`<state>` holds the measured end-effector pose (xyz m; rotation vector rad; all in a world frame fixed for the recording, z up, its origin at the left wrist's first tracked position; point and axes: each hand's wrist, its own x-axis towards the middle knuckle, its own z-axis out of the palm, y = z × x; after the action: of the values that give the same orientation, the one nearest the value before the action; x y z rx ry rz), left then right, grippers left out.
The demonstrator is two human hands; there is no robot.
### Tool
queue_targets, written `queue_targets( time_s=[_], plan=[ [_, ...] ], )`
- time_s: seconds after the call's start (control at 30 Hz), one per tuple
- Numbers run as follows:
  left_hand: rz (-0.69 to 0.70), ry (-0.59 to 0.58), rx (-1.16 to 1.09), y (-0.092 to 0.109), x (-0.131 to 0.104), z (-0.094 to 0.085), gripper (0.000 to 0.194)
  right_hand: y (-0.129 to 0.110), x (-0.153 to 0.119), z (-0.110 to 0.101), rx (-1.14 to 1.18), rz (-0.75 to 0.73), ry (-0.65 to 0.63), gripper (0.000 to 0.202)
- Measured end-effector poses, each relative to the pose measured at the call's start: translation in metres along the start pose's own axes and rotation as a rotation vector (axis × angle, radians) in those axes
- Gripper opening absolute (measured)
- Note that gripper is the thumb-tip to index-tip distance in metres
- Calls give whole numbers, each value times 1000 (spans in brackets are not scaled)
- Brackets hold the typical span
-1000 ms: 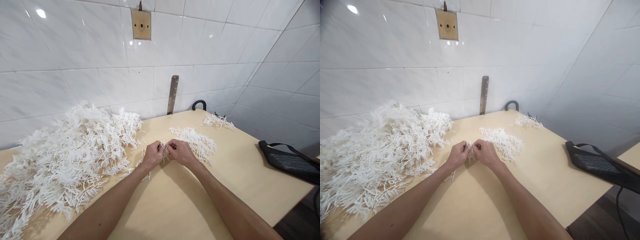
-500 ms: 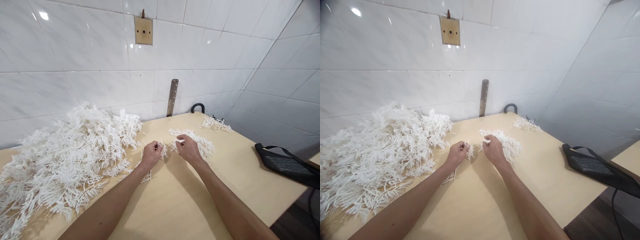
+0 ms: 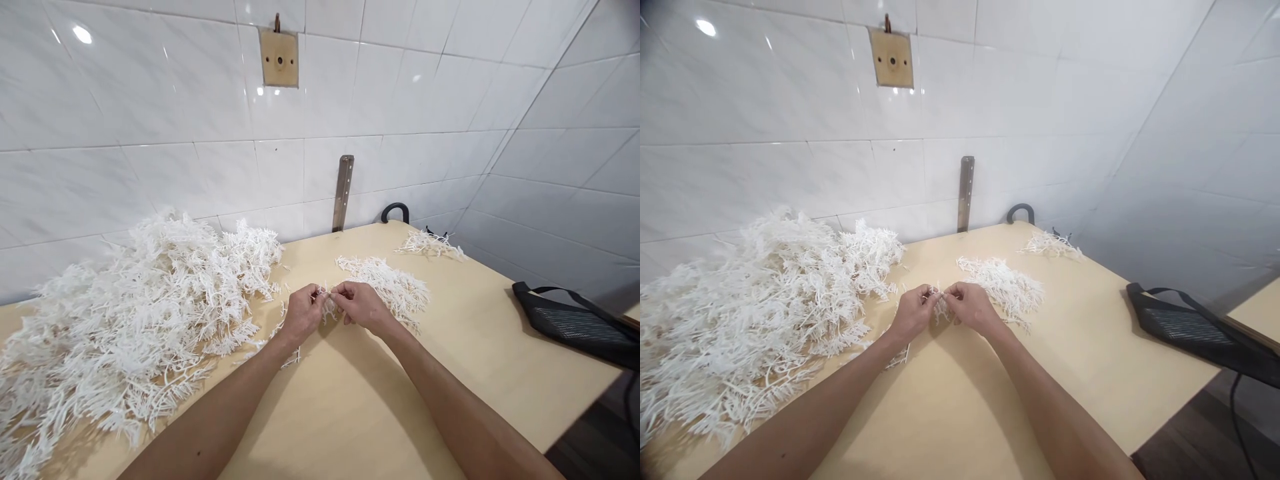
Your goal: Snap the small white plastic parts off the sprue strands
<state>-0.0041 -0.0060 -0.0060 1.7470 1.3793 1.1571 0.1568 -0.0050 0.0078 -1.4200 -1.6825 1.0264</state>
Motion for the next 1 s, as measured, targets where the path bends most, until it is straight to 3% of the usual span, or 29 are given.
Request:
queue_targets(
  time_s=[0.27, 0.37, 0.53, 0.63, 0.7, 0.77, 1.0],
  plan=[
    [1, -144, 189, -3, -1, -1, 19, 1, 1, 9, -553, -345, 192, 13],
    [4, -160, 153, -4, -2, 1, 17, 11, 10, 0, -657, -327, 340, 16],
    [-30, -56, 47, -3, -2, 1, 21, 16, 12, -19, -468, -176, 452, 12],
    [-23, -11, 15, -3, -2, 0, 23, 8, 5, -19, -235, -64, 242, 26],
    [-12, -1, 0, -3, -1, 0, 22, 2, 1, -13, -108, -50, 28, 33],
    [-12, -3, -9, -3, -1, -1, 19, -1, -2, -6, -41, -61, -88, 32],
    [0, -30, 19, -2, -2, 0, 20, -1, -3, -1, -57, -27, -82, 17]
  ],
)
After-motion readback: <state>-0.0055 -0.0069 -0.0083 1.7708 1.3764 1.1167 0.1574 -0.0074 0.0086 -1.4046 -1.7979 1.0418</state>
